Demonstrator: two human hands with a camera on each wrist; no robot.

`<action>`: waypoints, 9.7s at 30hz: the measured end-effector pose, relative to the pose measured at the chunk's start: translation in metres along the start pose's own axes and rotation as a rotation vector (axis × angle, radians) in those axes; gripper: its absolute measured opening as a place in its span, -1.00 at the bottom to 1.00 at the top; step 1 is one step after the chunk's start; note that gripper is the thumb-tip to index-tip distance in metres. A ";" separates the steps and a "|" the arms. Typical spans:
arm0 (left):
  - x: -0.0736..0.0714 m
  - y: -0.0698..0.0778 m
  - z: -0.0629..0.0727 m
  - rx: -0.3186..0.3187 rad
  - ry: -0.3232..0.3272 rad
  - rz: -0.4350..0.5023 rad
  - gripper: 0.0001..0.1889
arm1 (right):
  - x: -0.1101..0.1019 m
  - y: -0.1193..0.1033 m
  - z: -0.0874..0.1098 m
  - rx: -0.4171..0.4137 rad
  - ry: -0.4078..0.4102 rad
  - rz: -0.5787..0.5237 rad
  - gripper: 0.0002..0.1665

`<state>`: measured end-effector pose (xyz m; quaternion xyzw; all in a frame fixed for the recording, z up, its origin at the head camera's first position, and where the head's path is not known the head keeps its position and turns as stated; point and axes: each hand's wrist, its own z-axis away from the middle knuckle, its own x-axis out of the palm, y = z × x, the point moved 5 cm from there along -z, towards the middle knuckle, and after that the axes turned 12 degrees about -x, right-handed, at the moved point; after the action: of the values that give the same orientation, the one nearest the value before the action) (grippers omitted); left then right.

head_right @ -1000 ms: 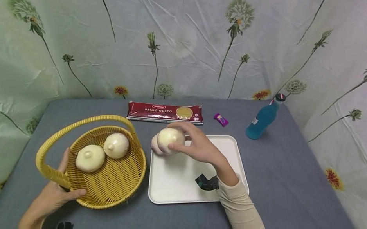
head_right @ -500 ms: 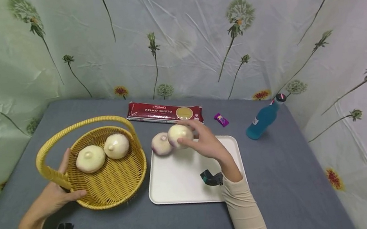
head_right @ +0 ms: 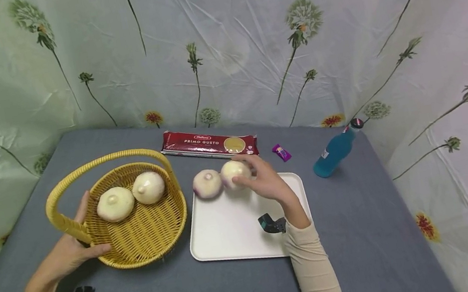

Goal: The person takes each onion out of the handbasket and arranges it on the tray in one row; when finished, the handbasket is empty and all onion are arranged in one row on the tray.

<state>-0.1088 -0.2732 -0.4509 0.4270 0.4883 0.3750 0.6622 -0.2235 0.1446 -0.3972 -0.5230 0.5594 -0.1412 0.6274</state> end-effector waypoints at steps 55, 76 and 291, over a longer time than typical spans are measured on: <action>0.001 -0.002 0.000 -0.010 -0.005 0.030 0.39 | 0.014 0.020 -0.003 0.003 -0.105 0.076 -0.37; 0.000 -0.005 0.000 -0.028 0.012 0.004 0.39 | 0.010 0.014 0.000 -0.014 -0.091 0.143 -0.32; 0.001 -0.003 0.000 -0.070 0.011 -0.014 0.33 | 0.013 -0.068 0.026 -0.373 0.082 0.182 -0.45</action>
<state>-0.1087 -0.2738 -0.4541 0.3981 0.4816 0.3897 0.6766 -0.1692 0.1192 -0.3532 -0.5711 0.6460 0.0010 0.5065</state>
